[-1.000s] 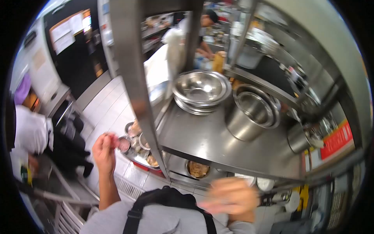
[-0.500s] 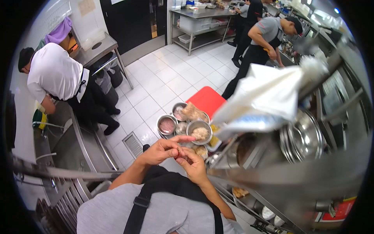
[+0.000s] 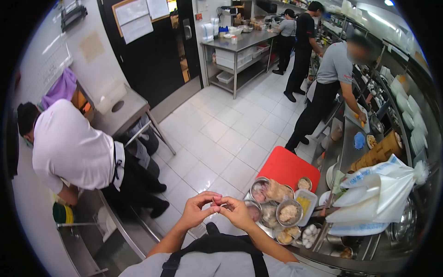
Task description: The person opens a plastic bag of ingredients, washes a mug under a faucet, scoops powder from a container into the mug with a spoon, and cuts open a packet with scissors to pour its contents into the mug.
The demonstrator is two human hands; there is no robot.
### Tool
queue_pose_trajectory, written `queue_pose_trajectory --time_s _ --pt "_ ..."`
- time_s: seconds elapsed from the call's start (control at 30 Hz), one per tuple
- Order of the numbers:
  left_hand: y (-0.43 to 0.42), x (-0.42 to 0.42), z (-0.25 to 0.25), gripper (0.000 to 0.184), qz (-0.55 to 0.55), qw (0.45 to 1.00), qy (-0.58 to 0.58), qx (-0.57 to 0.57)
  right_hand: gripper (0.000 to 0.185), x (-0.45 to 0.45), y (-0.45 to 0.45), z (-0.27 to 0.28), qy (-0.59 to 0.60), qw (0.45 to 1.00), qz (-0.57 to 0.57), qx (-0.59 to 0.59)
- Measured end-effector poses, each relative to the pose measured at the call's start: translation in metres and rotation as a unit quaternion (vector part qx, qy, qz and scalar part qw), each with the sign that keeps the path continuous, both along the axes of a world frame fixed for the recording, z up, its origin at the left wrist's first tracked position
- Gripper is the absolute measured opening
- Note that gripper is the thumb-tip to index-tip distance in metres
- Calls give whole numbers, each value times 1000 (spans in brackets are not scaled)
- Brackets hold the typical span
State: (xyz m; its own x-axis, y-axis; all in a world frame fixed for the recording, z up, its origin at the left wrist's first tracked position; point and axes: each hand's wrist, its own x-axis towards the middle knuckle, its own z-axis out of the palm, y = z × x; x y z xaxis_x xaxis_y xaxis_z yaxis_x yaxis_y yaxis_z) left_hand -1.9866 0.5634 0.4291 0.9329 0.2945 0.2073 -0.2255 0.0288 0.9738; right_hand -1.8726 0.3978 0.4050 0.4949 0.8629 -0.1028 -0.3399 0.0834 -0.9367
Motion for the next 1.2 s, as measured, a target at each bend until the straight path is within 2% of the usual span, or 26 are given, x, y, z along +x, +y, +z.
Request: queue_pose_trajectory --time_s 0.1,0.2,0.3,0.47,0.63,0.77,0.87,1.03,1.2 --pt "33 21 -2 27 -7 1000 11 -19 26 18 37 -11 -17 999 -26 37" --pt "58 46 -4 22 -2 996 23 -87 26 41 68 -15 -23 998 -38 35" --pt "101 75 -9 22 -23 998 35 -53 27 71 107 -22 3 998 -33 47" --pt "171 144 -7 19 5 999 34 -39 29 142 184 -32 14 997 -16 72" --pt "249 236 5 21 21 998 52 -43 28 242 266 -28 9 995 25 100" --pt "303 310 17 21 48 998 39 -5 28 324 326 -10 9 994 46 103" --pt "335 359 20 22 56 997 22 -47 28 374 357 0 19 994 51 90" --pt "403 441 5 22 48 997 26 -48 30 447 424 -16 33 993 20 113" --pt "482 537 -19 23 15 995 -10 -100 29 532 496 -20 14 997 -22 79"
